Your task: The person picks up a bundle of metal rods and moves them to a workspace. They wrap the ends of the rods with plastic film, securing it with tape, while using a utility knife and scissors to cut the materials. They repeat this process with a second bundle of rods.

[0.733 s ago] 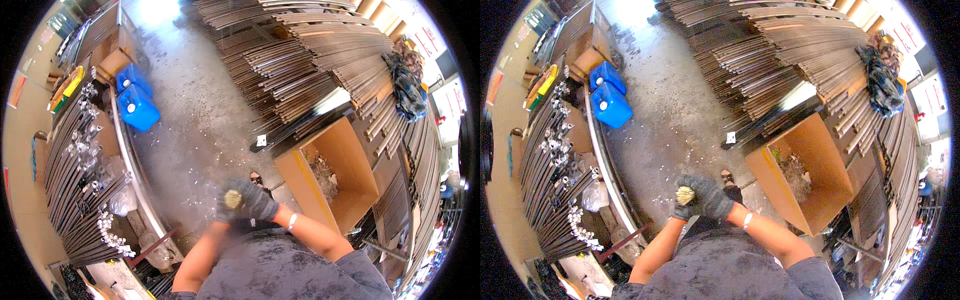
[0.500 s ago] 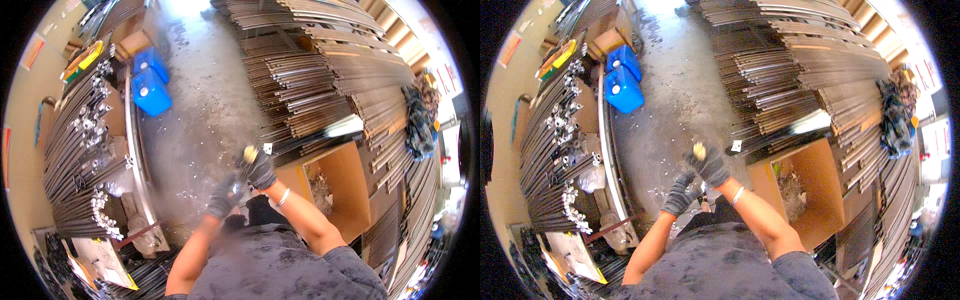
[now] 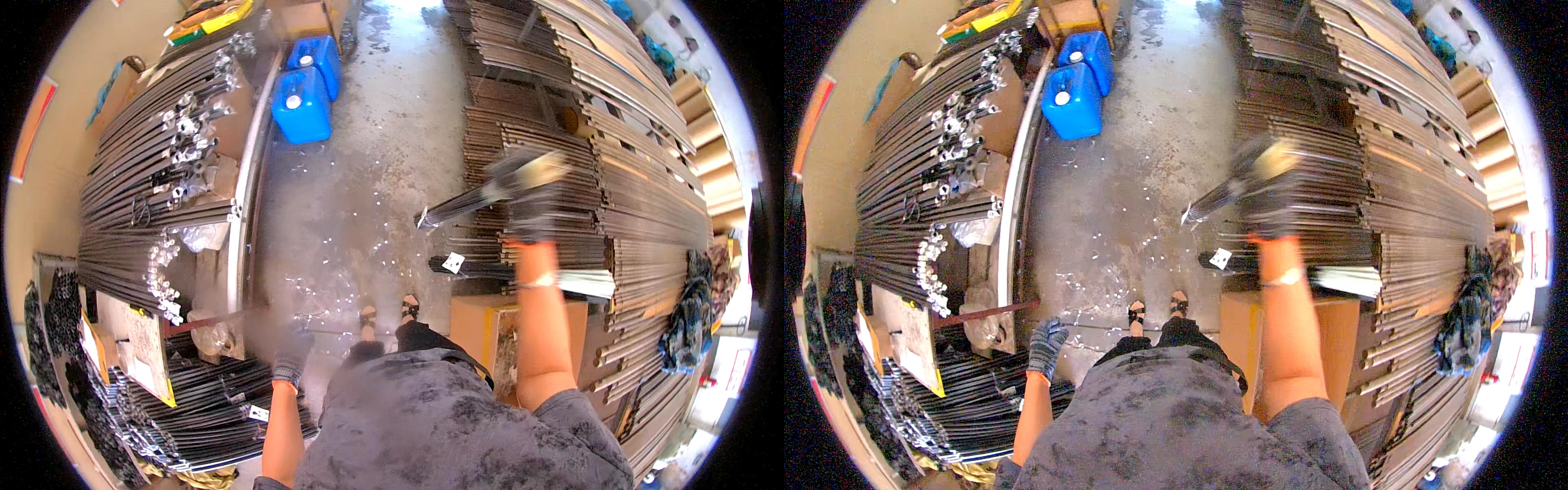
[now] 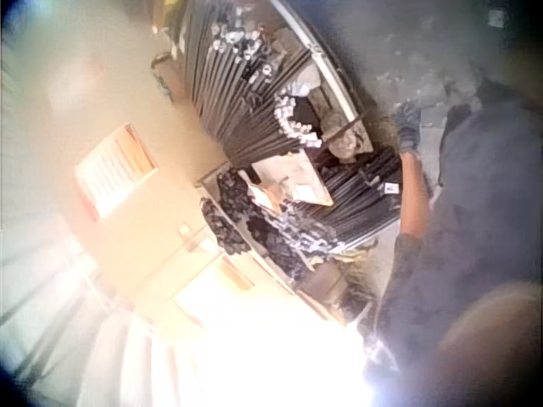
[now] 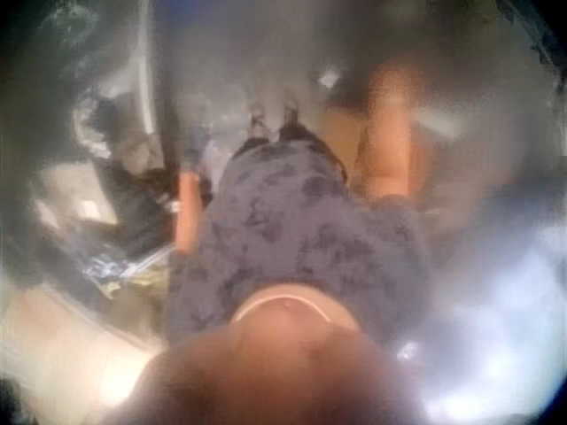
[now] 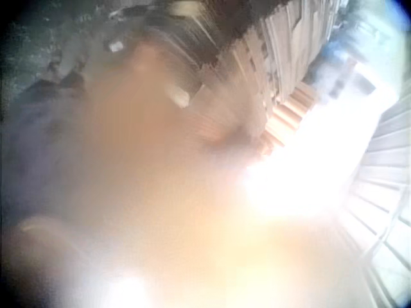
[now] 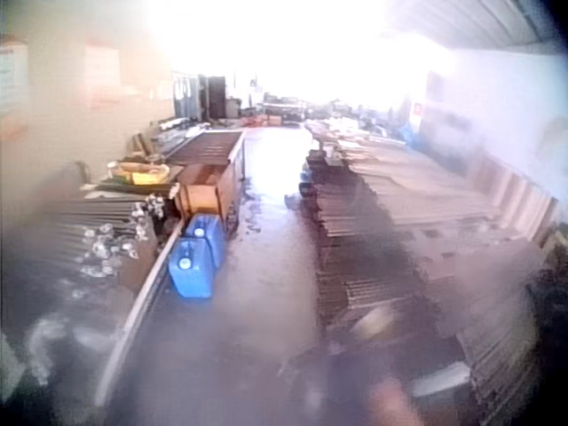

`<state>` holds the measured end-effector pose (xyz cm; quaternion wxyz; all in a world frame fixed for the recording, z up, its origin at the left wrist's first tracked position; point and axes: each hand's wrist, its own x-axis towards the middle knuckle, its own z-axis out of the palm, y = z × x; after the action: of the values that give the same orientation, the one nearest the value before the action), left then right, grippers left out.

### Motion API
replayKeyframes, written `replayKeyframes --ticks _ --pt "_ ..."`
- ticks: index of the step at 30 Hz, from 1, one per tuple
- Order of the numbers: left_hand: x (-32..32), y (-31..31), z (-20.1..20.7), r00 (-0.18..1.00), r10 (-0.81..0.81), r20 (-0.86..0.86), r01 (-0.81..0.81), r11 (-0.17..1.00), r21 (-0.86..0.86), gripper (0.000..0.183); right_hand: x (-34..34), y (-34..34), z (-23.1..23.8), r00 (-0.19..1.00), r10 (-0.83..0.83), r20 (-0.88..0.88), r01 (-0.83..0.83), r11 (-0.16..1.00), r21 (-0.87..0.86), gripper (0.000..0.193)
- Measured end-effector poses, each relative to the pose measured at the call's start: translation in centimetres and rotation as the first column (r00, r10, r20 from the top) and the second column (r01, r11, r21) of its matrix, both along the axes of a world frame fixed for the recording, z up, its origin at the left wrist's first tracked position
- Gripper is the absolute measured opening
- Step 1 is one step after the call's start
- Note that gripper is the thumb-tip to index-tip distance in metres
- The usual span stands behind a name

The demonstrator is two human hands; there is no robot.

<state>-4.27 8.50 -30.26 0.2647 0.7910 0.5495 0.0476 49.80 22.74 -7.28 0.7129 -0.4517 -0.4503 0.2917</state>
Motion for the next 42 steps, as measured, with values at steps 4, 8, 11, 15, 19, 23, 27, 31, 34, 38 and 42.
replayKeyframes --ticks 4,8,11,15,19,23,27,31,34,38,42 --pt "-0.4 -2.8 -4.0 0.976 -0.042 -0.214 0.052 0.998 0.042 0.035 0.0 -0.1 -20.4 0.992 -0.101 -0.069 0.068 0.923 -0.379 0.02" --pt "1.3 -4.3 -3.0 0.993 0.017 -0.118 -0.015 1.0 0.021 0.033 1.4 2.1 -16.8 0.941 -0.017 0.338 0.149 0.918 -0.367 0.011" --pt "3.5 -3.9 0.2 0.995 0.09 0.035 -0.089 0.995 -0.042 0.033 2.1 3.2 -15.4 0.992 -0.123 0.012 0.117 0.911 -0.395 0.014" --pt "7.5 -1.2 4.9 0.77 0.599 0.22 -0.482 0.771 -0.416 0.034 5.0 5.3 -16.4 0.974 -0.211 -0.086 0.187 0.956 -0.226 0.009" --pt "7.5 0.4 7.1 0.756 0.602 0.256 -0.464 0.769 -0.438 0.037 7.7 8.8 -6.8 0.995 -0.061 -0.083 0.072 0.988 0.137 0.017" --pt "6.4 -2.2 8.5 0.765 0.62 0.171 -0.556 0.771 -0.311 0.033 10.2 6.0 15.0 0.931 -0.303 0.203 0.282 0.951 0.129 0.026" --pt "8.0 -3.0 10.2 0.639 0.709 0.299 -0.608 0.703 -0.369 0.032 11.8 3.5 10.8 0.987 -0.15 0.062 0.133 0.965 0.226 0.017" --pt "10.0 -1.1 9.7 0.779 0.596 0.194 -0.518 0.786 -0.338 0.037 9.7 3.6 -19.6 0.951 -0.306 -0.037 0.286 0.922 -0.26 0.019" --pt "8.8 -3.6 7.5 0.887 0.446 0.125 -0.421 0.888 -0.183 0.04 8.7 2.8 -25.8 0.946 -0.319 0.053 0.313 0.864 -0.394 0.022" --pt "9.6 -3.6 9.4 0.892 0.451 0.034 -0.43 0.868 -0.248 0.043 9.8 3.1 -23.6 0.903 -0.426 0.051 0.395 0.779 -0.486 0.016" --pt "10.3 -3.5 9.8 0.929 0.37 0.026 -0.359 0.914 -0.191 0.042 12.3 2.1 -22.7 0.706 -0.7 0.103 0.574 0.481 -0.663 0.015"
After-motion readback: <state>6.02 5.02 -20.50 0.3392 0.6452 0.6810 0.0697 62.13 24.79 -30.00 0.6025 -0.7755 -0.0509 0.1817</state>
